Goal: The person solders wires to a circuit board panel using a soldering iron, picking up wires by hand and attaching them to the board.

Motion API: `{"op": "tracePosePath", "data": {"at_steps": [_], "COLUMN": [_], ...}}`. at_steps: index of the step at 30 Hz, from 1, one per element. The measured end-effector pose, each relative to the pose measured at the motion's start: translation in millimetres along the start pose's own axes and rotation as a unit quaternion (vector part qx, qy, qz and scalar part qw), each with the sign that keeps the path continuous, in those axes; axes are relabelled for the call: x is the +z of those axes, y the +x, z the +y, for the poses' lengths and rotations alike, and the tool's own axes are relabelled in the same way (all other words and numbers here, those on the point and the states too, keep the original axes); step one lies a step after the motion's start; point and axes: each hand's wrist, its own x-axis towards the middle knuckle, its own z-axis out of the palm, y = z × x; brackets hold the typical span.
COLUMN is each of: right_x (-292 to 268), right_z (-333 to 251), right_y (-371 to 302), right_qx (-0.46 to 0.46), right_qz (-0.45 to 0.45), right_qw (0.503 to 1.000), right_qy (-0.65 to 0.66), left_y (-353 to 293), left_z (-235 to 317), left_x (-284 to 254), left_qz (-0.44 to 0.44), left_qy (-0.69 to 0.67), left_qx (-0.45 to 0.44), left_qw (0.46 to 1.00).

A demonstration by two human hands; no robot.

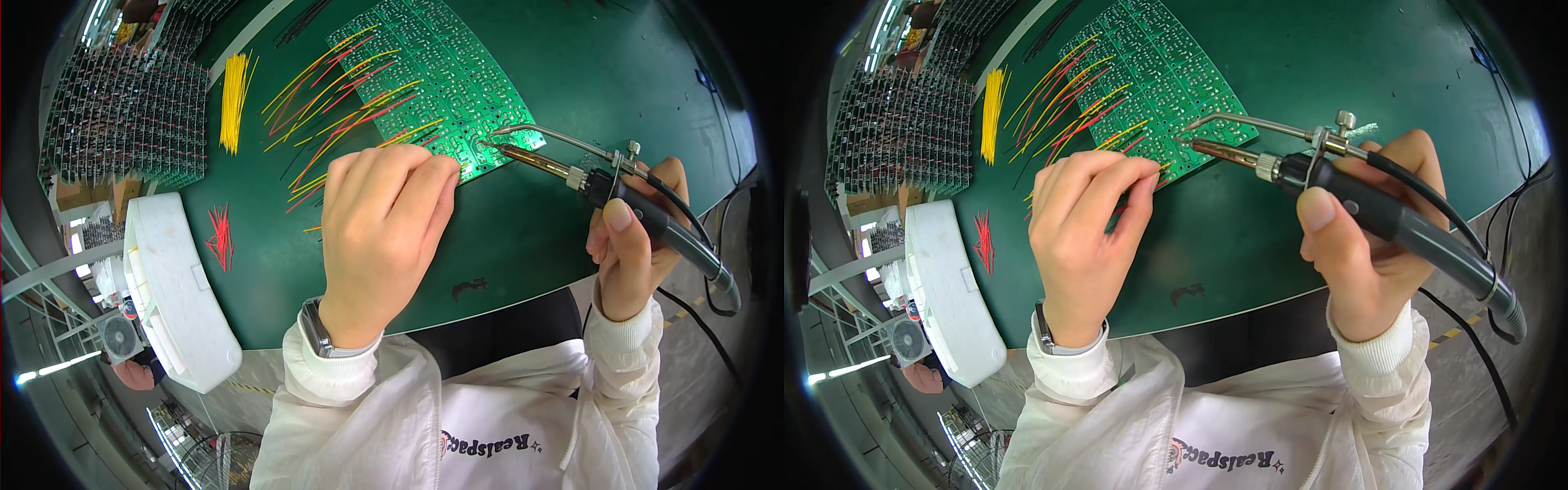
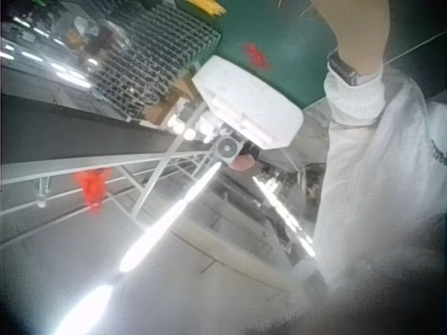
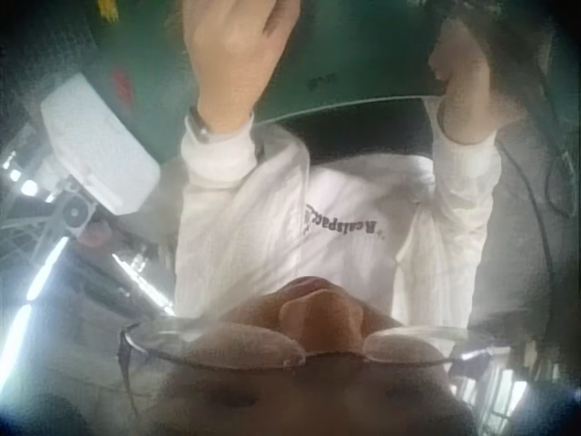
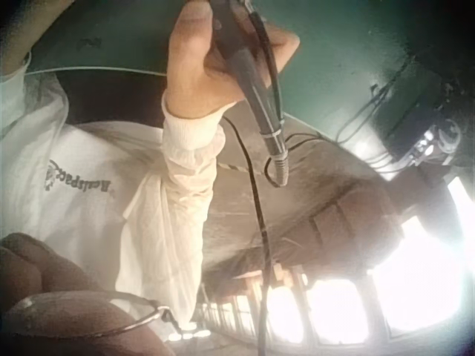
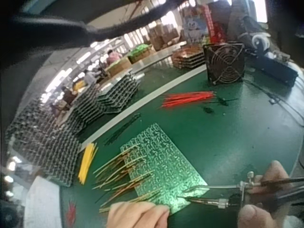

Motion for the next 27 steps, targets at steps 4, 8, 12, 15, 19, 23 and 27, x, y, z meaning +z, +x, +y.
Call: {"op": "tracePosePath", "data": {"at_steps": [4, 8, 12, 15, 19, 23, 27], "right_x": [4.4, 8.5, -2.4, -16.6, -44.8, -72.4, -94.0], "right_z": [-4.5, -13.3, -21.6, -20.5, -22.0, -26.8, -25.9], "right_y": [-0.5, 13.3, 55.8, 94.5, 114.5, 99.2, 88.6], "right_qx": [0.045, 0.077, 0.064, 0.011, 0.023, 0.105, 0.127], "right_qz": [0.032, 0.070, 0.092, 0.118, 0.106, 0.105, 0.101], "right_qw": [0.998, 0.994, 0.992, 0.992, 0.994, 0.988, 0.987], "right_qy": [0.036, 0.044, 0.063, 0.036, 0.005, -0.031, -0.024], "left_y": [-2.4, 1.9, 22.8, 61.6, 156.7, 238.9, 262.3], "left_z": [-0.7, 2.8, 10.5, -0.2, -45.6, -59.7, -50.6], "left_x": [-0.1, -6.7, -28.2, -55.1, -45.2, 48.7, 126.5], "left_qz": [-0.013, -0.039, -0.074, -0.105, -0.101, -0.159, -0.175], "left_qy": [-0.009, -0.015, -0.051, -0.023, -0.026, -0.012, -0.066], "left_qx": [-0.008, -0.006, -0.007, -0.048, 0.087, 0.175, 0.157], "left_qw": [1.000, 0.999, 0.996, 0.993, 0.991, 0.972, 0.970]}}
